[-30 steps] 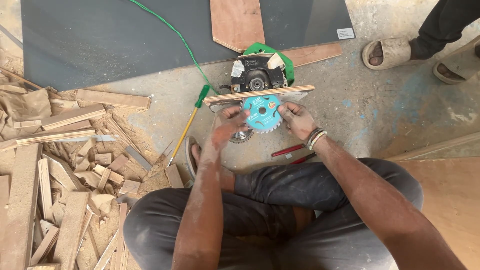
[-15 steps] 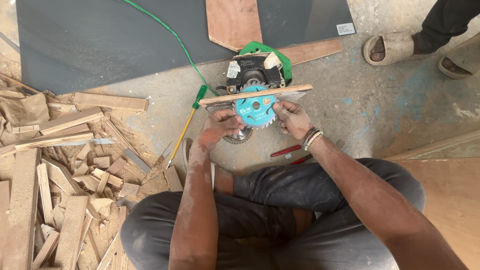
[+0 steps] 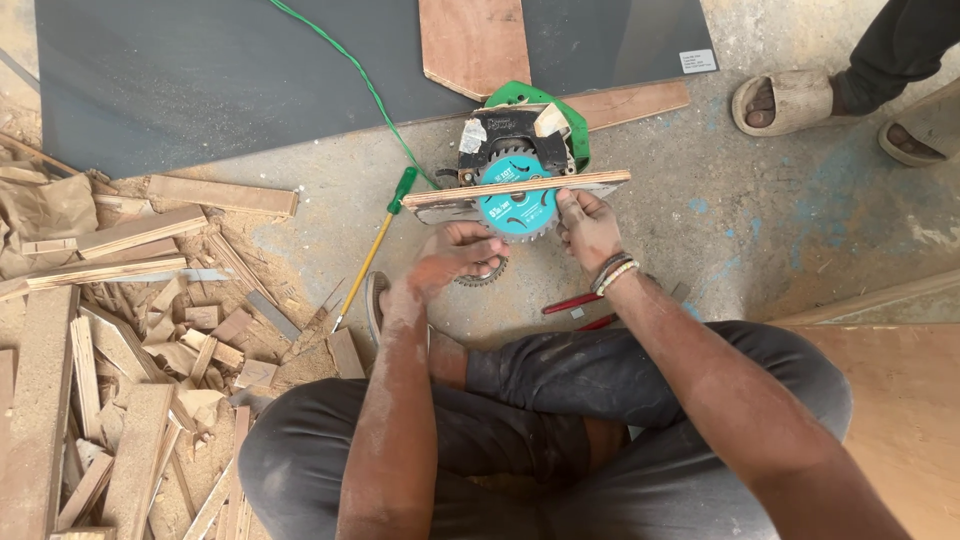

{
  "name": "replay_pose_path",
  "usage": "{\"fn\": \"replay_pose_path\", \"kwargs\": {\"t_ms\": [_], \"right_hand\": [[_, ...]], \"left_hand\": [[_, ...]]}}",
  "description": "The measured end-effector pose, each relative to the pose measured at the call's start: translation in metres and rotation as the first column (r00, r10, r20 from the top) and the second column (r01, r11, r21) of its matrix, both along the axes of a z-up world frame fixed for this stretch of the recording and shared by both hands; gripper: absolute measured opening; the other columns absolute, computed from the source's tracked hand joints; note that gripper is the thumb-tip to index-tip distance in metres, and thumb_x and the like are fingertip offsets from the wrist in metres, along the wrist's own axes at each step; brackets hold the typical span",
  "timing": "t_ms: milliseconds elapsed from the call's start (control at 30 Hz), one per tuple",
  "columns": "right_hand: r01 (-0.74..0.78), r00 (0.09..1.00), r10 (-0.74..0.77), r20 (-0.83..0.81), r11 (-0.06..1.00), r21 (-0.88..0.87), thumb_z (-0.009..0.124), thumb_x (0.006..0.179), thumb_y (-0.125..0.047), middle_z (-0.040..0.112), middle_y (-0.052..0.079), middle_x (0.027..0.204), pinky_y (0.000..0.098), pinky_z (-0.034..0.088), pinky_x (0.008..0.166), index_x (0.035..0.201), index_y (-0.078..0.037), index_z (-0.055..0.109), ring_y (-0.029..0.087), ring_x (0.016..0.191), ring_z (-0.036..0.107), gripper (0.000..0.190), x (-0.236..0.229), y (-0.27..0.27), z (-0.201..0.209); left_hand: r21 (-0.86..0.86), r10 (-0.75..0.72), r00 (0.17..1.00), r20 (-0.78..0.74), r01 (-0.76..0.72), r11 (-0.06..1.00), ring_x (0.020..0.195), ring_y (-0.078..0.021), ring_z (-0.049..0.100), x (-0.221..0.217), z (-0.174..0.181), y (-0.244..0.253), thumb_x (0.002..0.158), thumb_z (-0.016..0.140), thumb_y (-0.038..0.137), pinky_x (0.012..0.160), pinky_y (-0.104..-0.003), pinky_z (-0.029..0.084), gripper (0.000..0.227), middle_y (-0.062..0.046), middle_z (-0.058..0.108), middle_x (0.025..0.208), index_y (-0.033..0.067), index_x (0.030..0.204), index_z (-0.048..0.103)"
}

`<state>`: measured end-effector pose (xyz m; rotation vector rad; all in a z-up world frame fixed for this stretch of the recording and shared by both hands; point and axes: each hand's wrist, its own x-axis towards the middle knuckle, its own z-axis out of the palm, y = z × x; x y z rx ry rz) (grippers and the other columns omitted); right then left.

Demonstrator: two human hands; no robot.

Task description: Disassembling and repairing a handheld circular saw using a screwdriver and pliers.

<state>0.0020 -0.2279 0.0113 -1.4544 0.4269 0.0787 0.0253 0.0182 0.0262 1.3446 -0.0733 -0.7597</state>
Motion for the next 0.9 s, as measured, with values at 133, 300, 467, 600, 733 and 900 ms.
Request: {"fn": "replay_pose_path", "kwargs": {"t_ms": [133,300,467,600,733,900], "right_hand": [[0.045,0.995,-0.041,-0.096,0.998,0.041,0.060,0.103,-0.038,0.053,-0.009,0.065,0.0203,0.039,0.043,0.086,-0.016,0.065,0.002,0.053,0.047,0.028,-0.004,0.010,0.010],[-0.167,0.983,0.157,-0.094,0.980,-0.106,0.066,0.100,-0.037,0.057,-0.007,0.065,0.0211,0.042,0.043,0.083,-0.013,0.064,0.002,0.052,0.049,0.030,-0.006,0.015,0.007],[-0.116,0.993,0.111,-0.046,0.983,-0.139,0.065,0.101,-0.041,0.058,-0.004,0.064,0.0217,0.042,0.041,0.086,-0.009,0.067,0.004,0.050,0.048,0.036,0.007,0.008,-0.008],[-0.127,0.991,0.121,-0.058,0.985,-0.115,0.064,0.097,-0.035,0.069,-0.006,0.073,0.0195,0.043,0.043,0.096,-0.014,0.071,0.002,0.052,0.050,0.023,0.007,0.012,0.014],[-0.176,0.982,0.175,-0.068,0.984,-0.005,0.068,0.100,-0.032,0.062,-0.005,0.071,0.0209,0.041,0.044,0.094,-0.008,0.068,0.002,0.053,0.049,0.025,0.007,0.011,0.005],[-0.170,0.982,0.167,-0.089,0.985,-0.029,0.062,0.102,-0.036,0.055,-0.006,0.065,0.0215,0.039,0.043,0.094,-0.008,0.072,0.003,0.049,0.046,0.030,0.006,0.011,0.014]], "left_hand": [[-0.071,0.062,0.997,0.039,-0.059,0.996,0.072,-0.0108,0.069,0.009,-0.032,-0.004,0.095,0.073,0.018,0.063,-0.023,0.059,0.023,-0.010,0.078,0.090,-0.0025,0.105,0.073],[-0.184,0.365,0.931,-0.002,-0.359,0.915,0.073,-0.0121,0.069,0.009,-0.034,-0.011,0.096,0.074,0.019,0.062,-0.023,0.057,0.024,-0.011,0.076,0.090,-0.0021,0.108,0.073],[-0.102,0.334,0.942,-0.038,-0.336,0.936,0.075,-0.0112,0.071,0.005,-0.014,-0.018,0.095,0.074,0.021,0.066,-0.023,0.060,0.025,-0.009,0.077,0.091,0.0003,0.108,0.072],[-0.096,0.347,0.938,0.009,-0.344,0.934,0.073,-0.0105,0.071,0.003,-0.022,-0.027,0.092,0.075,0.023,0.065,-0.023,0.059,0.025,-0.009,0.077,0.089,0.0008,0.105,0.073],[-0.125,0.469,0.883,0.009,-0.465,0.877,0.068,-0.0099,0.068,-0.003,-0.020,-0.043,0.094,0.075,0.023,0.060,-0.022,0.055,0.026,-0.009,0.076,0.085,-0.0010,0.102,0.075],[-0.121,0.582,0.811,-0.054,-0.584,0.803,0.062,-0.0086,0.064,-0.008,-0.018,-0.055,0.093,0.077,0.020,0.056,-0.020,0.052,0.023,-0.007,0.074,0.079,-0.0021,0.098,0.075]]}}
